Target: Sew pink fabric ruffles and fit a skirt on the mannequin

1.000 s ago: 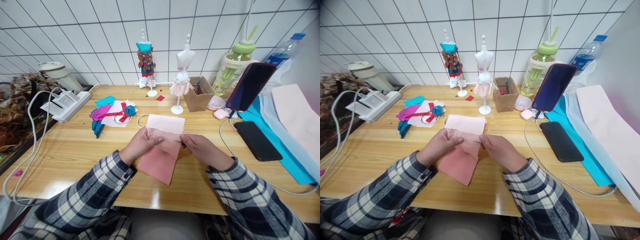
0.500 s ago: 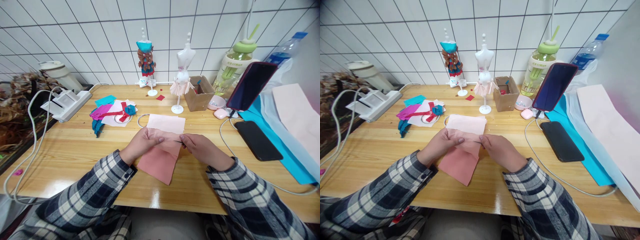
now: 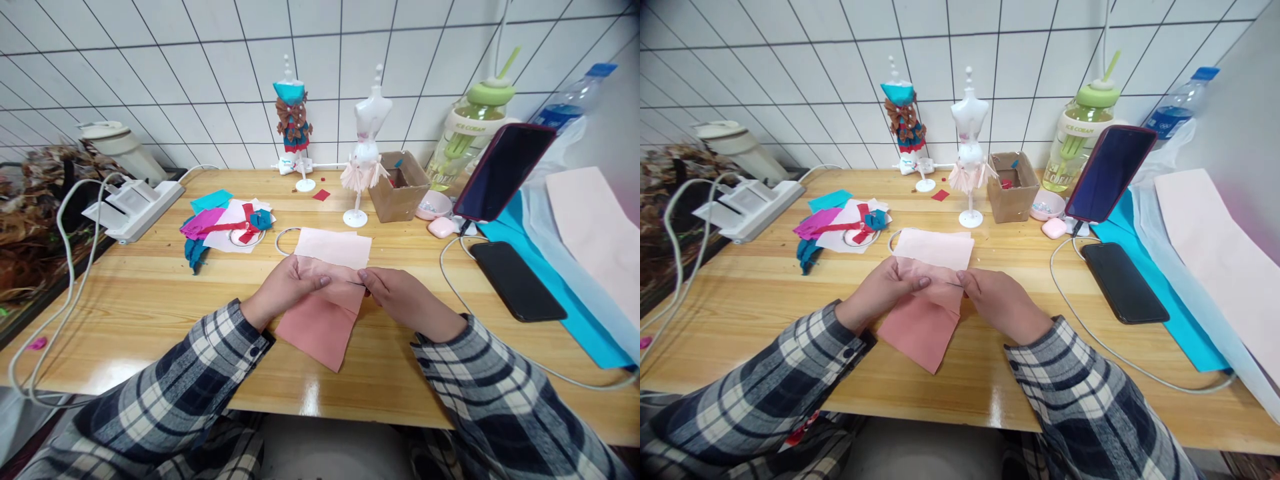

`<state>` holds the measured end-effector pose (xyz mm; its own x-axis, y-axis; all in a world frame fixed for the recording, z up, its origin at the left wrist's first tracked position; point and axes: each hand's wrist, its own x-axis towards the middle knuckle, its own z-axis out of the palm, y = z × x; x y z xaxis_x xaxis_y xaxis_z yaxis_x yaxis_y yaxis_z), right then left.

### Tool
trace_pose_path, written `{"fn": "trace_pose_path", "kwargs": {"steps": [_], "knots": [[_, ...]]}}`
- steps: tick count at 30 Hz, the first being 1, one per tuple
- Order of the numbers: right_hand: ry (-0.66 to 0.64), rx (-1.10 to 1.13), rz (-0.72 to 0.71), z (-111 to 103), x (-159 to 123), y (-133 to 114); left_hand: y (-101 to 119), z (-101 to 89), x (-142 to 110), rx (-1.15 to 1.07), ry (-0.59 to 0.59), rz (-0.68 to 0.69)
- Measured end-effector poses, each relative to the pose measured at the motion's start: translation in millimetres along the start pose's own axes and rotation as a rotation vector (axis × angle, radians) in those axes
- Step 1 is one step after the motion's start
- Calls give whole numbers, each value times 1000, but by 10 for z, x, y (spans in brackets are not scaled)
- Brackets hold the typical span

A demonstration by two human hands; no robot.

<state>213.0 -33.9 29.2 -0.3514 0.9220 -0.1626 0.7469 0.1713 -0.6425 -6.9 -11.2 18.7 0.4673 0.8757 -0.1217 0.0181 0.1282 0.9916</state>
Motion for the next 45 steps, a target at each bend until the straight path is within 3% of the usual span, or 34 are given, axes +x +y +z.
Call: {"fn": "trace_pose_path", "kwargs": {"steps": [11,17,45], "knots": [[12,-8,-12,22,2,-9,38,37,-13,8,-51,22],[6,-19,-3,36,4,-16,26,38,11,40,4,51],[40,0,-38,68,14,-32,3,64,27,48,8,81]]}}
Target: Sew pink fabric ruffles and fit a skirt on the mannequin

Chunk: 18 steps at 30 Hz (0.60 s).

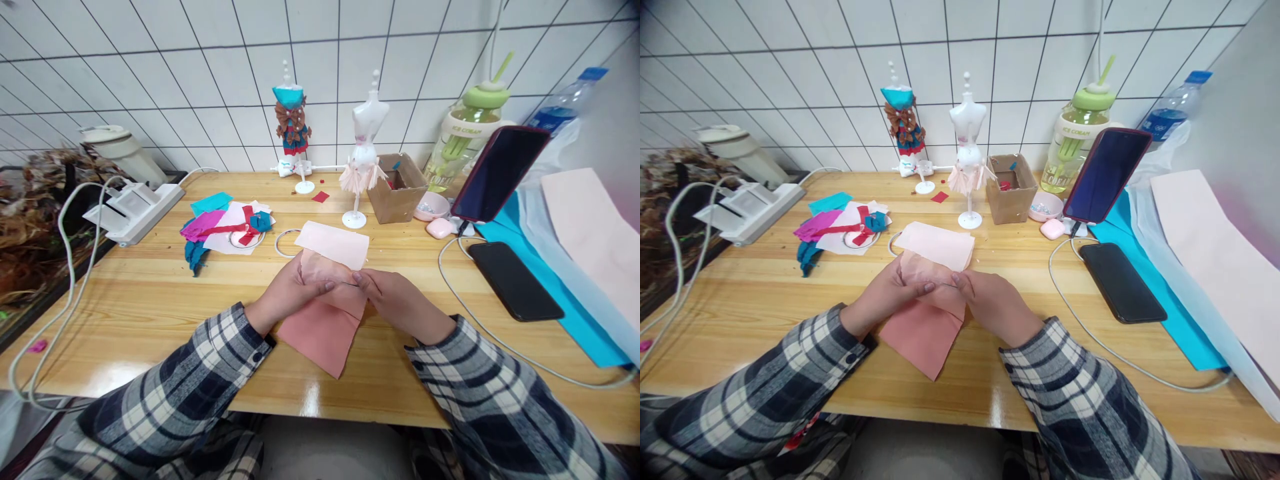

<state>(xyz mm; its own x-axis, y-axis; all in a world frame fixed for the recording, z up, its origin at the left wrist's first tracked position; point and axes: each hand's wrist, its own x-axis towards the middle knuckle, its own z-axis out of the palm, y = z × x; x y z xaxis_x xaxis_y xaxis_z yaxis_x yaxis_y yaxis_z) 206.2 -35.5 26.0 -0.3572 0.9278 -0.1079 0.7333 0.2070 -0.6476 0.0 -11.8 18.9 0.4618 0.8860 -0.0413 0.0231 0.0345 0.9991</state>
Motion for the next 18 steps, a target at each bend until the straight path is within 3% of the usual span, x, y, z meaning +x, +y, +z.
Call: {"fn": "trace_pose_path", "kwargs": {"steps": [18], "knots": [[0,-7,24,-16,-11,-1,-69,-41,-16,30,7,-24]]}}
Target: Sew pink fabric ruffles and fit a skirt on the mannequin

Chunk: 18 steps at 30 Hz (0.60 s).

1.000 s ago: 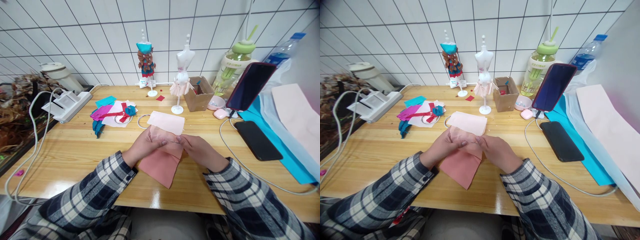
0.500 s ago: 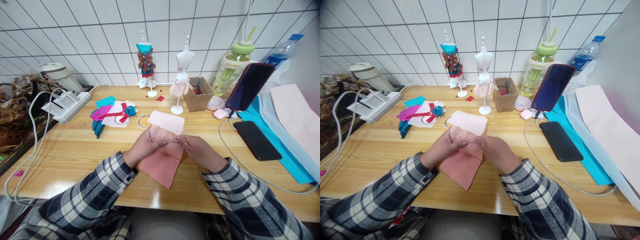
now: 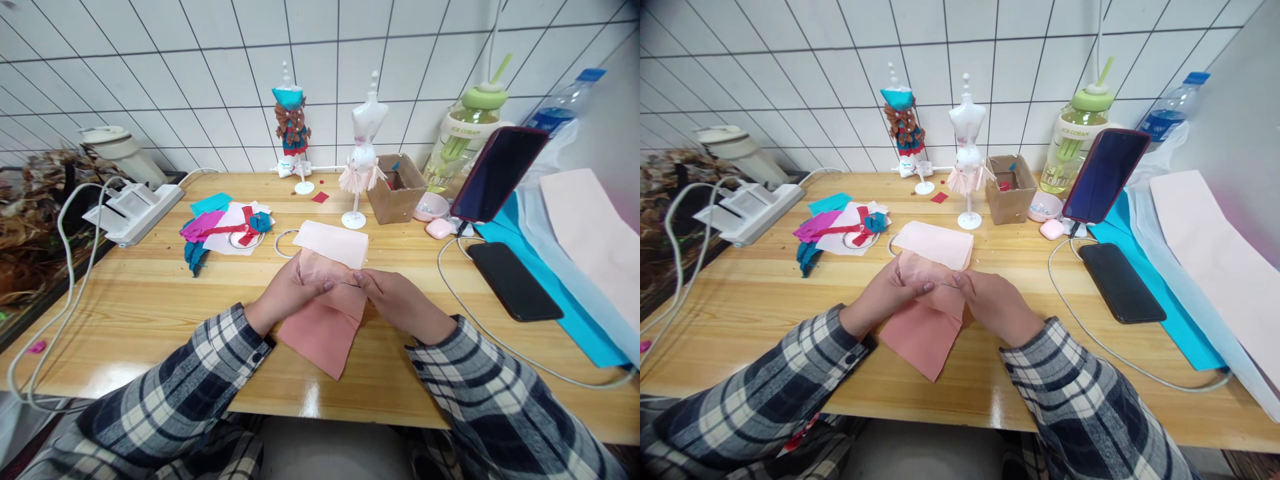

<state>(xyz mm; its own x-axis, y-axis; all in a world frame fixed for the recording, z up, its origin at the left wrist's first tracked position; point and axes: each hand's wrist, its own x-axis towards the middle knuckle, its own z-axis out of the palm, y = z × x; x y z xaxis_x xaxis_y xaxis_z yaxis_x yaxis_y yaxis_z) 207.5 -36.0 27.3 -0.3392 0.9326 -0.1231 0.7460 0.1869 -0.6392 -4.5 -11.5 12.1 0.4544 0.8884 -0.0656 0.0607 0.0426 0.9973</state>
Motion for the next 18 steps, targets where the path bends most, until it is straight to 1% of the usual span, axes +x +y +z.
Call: {"fn": "trace_pose_path", "kwargs": {"steps": [10,13,18], "knots": [[-13,19,-19,4,-4,1,31,9,-1,-15,-7,3],[-13,17,-18,8,-1,5,54,16,-2,-16,8,0],[-27,66,-10,13,0,7,70,34,2,-31,11,13]]}}
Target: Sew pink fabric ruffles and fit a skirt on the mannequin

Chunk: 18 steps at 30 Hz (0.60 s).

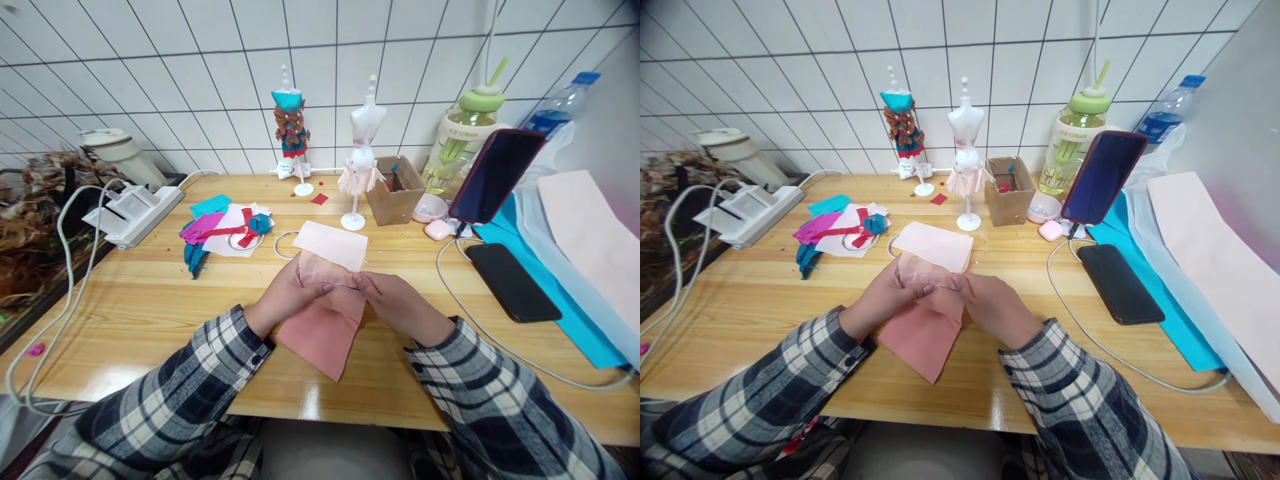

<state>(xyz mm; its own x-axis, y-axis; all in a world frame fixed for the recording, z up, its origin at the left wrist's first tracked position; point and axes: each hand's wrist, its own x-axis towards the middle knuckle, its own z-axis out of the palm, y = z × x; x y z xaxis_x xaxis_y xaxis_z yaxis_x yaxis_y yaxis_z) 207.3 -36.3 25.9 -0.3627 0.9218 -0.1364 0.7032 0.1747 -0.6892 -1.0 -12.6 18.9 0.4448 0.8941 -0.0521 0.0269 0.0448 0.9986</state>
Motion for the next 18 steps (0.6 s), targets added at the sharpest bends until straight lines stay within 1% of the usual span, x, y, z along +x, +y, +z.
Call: {"fn": "trace_pose_path", "kwargs": {"steps": [6,9,15,18], "knots": [[11,5,-19,21,0,-18,-43,12,1,25,27,11],[11,14,-30,24,1,-38,-65,1,1,37,20,9],[20,-25,-5,20,5,-49,-82,-7,10,43,10,18],[26,3,-14,29,6,-29,-80,-2,8,38,18,22]]}}
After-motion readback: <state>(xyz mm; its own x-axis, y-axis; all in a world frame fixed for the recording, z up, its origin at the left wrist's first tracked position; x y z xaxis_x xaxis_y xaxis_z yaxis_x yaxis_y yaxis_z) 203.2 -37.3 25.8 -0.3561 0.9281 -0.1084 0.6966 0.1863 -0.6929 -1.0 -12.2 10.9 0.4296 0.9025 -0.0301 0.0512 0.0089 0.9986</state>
